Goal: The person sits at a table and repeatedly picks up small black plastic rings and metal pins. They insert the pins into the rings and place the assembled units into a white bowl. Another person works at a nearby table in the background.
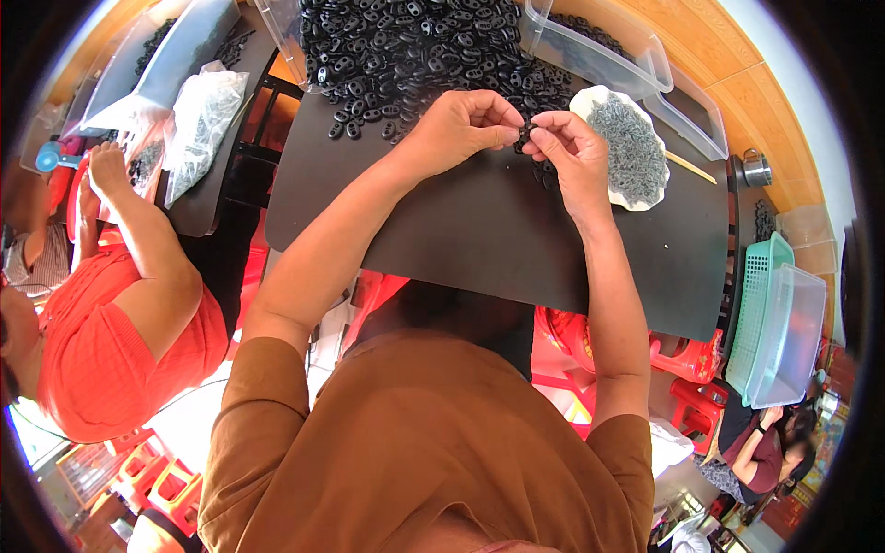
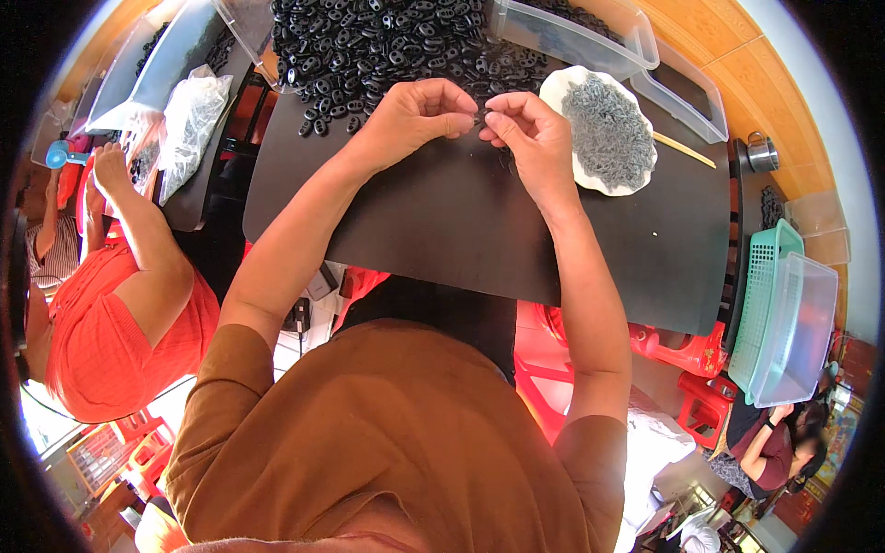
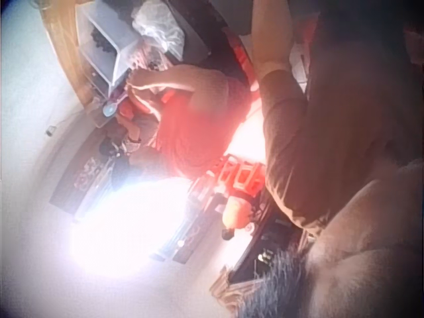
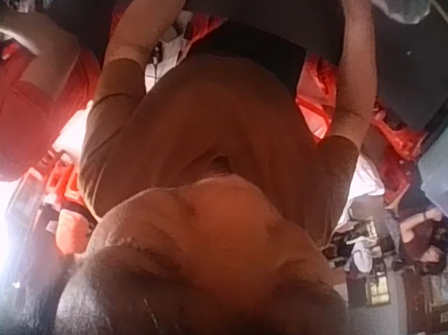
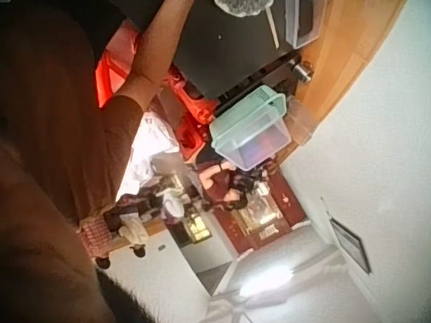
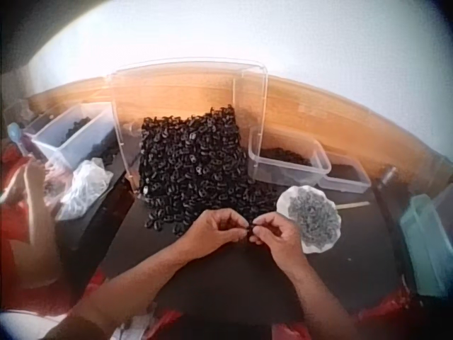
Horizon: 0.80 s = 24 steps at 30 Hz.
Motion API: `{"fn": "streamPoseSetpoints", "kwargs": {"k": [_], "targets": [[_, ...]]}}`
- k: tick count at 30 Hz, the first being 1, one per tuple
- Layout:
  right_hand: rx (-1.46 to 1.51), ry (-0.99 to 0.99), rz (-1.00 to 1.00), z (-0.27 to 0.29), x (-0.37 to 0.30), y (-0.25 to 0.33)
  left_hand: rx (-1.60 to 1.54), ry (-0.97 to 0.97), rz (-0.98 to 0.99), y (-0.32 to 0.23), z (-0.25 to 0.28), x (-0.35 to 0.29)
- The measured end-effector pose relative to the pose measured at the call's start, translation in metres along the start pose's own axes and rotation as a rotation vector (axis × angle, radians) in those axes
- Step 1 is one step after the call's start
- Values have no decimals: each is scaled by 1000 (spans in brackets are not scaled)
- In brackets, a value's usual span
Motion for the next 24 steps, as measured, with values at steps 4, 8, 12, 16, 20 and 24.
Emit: {"fn": "streamPoseSetpoints", "kwargs": {"k": [4,8,12,16,20,24], "targets": [[-24,3,-6,-1,-1,-1,14,-1,-29,2,0,0],[-30,18,-4,-1,-1,0,46,4,-8,4,2,1],[-32,18,-22,-1,-2,0,76,5,-14,4,1,1],[-65,22,-5,-2,-3,0,89,4,-7,3,0,-1],[-136,-2,29,-5,-4,-1,100,2,-22,6,0,0],[-149,-13,18,-6,-5,-1,156,-3,-21,4,-3,-1]]}}
Point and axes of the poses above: each hand's wrist, its own x-axis towards the middle knuckle, its own z-axis out of the back of the hand, y = z × x, the point moved 1 cm from there along x, towards the middle knuckle, and after that the axes turned 14 degrees about y, right-handed, at the moved point
